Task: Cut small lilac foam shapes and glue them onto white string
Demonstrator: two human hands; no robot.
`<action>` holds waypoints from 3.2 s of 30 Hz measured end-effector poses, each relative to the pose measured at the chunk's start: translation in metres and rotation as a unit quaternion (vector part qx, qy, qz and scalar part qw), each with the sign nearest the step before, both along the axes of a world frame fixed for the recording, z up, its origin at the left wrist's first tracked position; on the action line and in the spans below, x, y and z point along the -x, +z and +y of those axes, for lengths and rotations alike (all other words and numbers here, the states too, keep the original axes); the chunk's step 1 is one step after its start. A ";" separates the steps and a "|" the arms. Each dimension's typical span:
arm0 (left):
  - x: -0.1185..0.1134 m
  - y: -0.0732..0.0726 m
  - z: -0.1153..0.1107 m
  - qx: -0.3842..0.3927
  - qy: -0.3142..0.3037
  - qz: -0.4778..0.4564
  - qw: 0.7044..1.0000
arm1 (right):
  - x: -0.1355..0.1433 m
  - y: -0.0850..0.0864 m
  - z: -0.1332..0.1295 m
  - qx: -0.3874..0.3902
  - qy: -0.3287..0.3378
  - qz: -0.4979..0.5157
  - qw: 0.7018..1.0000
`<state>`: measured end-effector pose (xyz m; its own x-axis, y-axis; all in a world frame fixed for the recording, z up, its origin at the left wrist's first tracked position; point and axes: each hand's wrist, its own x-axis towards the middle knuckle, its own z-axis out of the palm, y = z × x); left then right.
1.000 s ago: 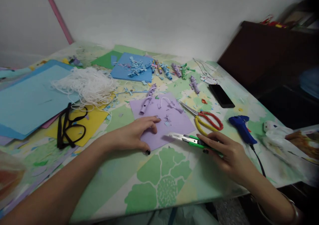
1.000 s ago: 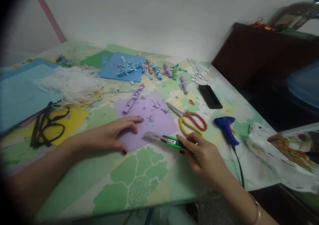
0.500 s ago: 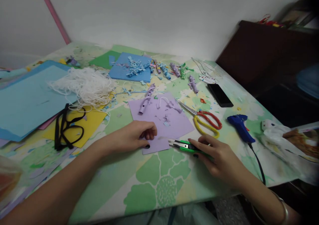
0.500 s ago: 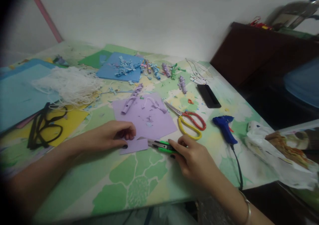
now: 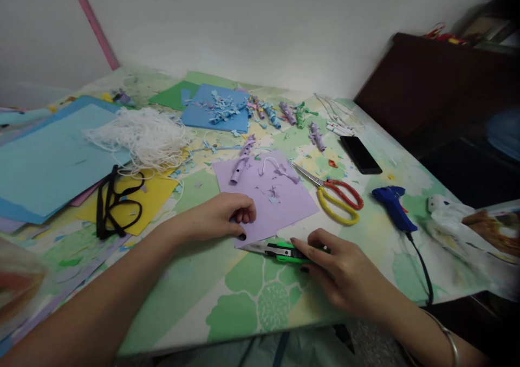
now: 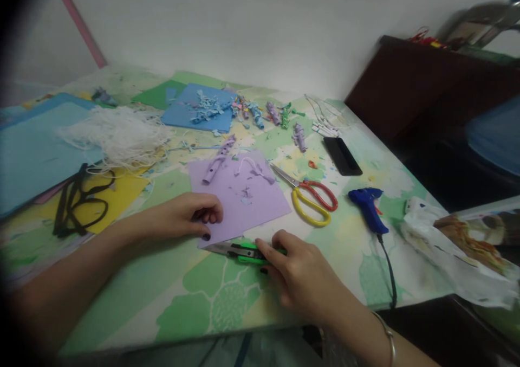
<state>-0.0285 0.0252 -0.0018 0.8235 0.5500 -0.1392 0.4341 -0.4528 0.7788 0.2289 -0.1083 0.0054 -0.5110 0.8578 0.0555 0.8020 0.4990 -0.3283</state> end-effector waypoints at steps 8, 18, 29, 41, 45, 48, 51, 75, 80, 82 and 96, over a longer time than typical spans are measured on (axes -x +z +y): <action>-0.001 0.002 -0.003 -0.022 0.001 0.015 1.000 | -0.009 0.011 -0.007 0.037 0.007 0.035 0.999; -0.015 0.005 -0.023 -0.098 0.013 0.076 0.992 | -0.103 0.015 0.045 -0.089 -0.379 -0.156 0.908; -0.016 0.000 -0.033 -0.120 0.121 0.111 0.979 | -0.067 0.021 0.092 -0.103 -0.386 -0.122 0.908; -0.028 0.007 -0.036 0.002 0.226 -0.004 0.974 | 0.029 -0.013 0.087 0.237 -0.006 0.387 0.891; -0.036 0.009 -0.036 -0.071 0.301 -0.056 0.949 | 0.022 -0.026 0.090 0.192 -0.035 0.466 0.863; -0.042 0.012 -0.033 -0.178 0.335 -0.081 0.922 | 0.016 -0.021 0.089 0.100 -0.055 0.493 0.863; -0.047 0.015 -0.031 -0.192 0.403 -0.108 0.888 | 0.012 -0.016 0.084 -0.018 -0.074 0.493 0.866; -0.056 0.002 -0.051 0.013 0.398 -0.260 0.880 | 0.021 -0.020 0.084 0.285 -0.144 0.633 0.705; -0.058 0.000 -0.050 0.064 0.420 -0.258 0.867 | 0.023 -0.020 0.082 0.299 -0.150 0.649 0.683; -0.059 0.000 -0.051 0.077 0.426 -0.254 0.865 | 0.024 -0.020 0.082 0.302 -0.149 0.655 0.677; -0.063 -0.003 -0.051 0.125 0.437 -0.259 0.852 | 0.029 -0.014 0.080 0.336 -0.159 0.666 0.647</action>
<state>0.0345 -0.0263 -0.0046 0.1015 0.9912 -0.0850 0.0892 0.0760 0.9931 0.2002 -0.0288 -0.0089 -0.1862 0.9670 -0.1741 -0.3875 -0.2351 -0.8914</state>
